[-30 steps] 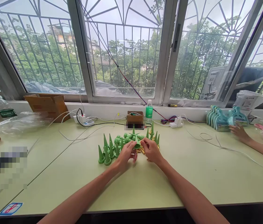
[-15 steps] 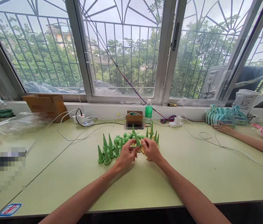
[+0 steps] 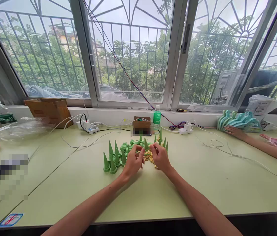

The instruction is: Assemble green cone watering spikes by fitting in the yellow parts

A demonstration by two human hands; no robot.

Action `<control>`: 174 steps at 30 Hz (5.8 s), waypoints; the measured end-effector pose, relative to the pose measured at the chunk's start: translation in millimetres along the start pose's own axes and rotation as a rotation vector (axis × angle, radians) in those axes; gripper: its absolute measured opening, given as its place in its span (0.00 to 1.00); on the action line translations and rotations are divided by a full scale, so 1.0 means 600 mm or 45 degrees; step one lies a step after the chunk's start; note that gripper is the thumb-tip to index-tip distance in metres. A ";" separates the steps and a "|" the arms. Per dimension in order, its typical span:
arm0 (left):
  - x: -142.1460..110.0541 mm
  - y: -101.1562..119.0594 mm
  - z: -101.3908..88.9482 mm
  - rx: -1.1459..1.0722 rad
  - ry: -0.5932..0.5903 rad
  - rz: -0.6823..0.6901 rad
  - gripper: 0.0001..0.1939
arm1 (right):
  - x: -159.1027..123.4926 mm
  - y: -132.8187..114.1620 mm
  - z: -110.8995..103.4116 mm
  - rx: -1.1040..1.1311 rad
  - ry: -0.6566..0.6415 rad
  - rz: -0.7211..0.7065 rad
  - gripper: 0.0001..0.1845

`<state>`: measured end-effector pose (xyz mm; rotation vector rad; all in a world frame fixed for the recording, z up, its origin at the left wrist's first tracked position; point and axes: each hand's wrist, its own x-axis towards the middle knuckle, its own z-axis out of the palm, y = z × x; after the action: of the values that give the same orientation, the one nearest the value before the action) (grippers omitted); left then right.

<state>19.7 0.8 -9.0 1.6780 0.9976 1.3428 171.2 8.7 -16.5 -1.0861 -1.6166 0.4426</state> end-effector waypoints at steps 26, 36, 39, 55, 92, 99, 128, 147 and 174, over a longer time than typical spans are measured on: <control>0.004 0.006 -0.005 -0.436 -0.260 -0.324 0.24 | 0.000 -0.008 -0.007 -0.072 -0.099 -0.089 0.18; 0.003 -0.011 -0.003 -0.176 -0.171 -0.092 0.24 | 0.003 -0.002 -0.004 -0.144 -0.101 -0.085 0.23; 0.003 -0.012 -0.003 -0.183 -0.144 -0.078 0.24 | 0.003 -0.003 -0.004 -0.165 -0.094 -0.100 0.23; 0.000 0.000 -0.004 -0.035 -0.125 0.010 0.17 | 0.004 0.002 -0.001 -0.171 -0.086 -0.112 0.21; 0.005 0.013 -0.009 -0.403 -0.066 -0.383 0.26 | -0.002 -0.014 0.002 0.042 -0.143 -0.129 0.16; 0.005 0.006 -0.007 -0.381 -0.115 -0.311 0.21 | -0.002 -0.014 0.000 0.021 -0.157 -0.119 0.16; 0.008 -0.016 -0.005 -0.205 -0.116 -0.092 0.24 | 0.001 -0.003 -0.001 -0.109 -0.149 -0.077 0.21; 0.007 -0.014 -0.004 -0.130 -0.083 0.003 0.17 | 0.003 0.001 0.000 -0.140 -0.129 -0.089 0.24; 0.006 0.009 -0.007 -0.474 -0.263 -0.483 0.29 | -0.001 -0.008 -0.005 0.007 -0.131 -0.063 0.16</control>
<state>16.7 2.3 -1.8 1.2436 0.8329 1.0073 171.7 5.0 -12.2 -1.0310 -1.7284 0.4763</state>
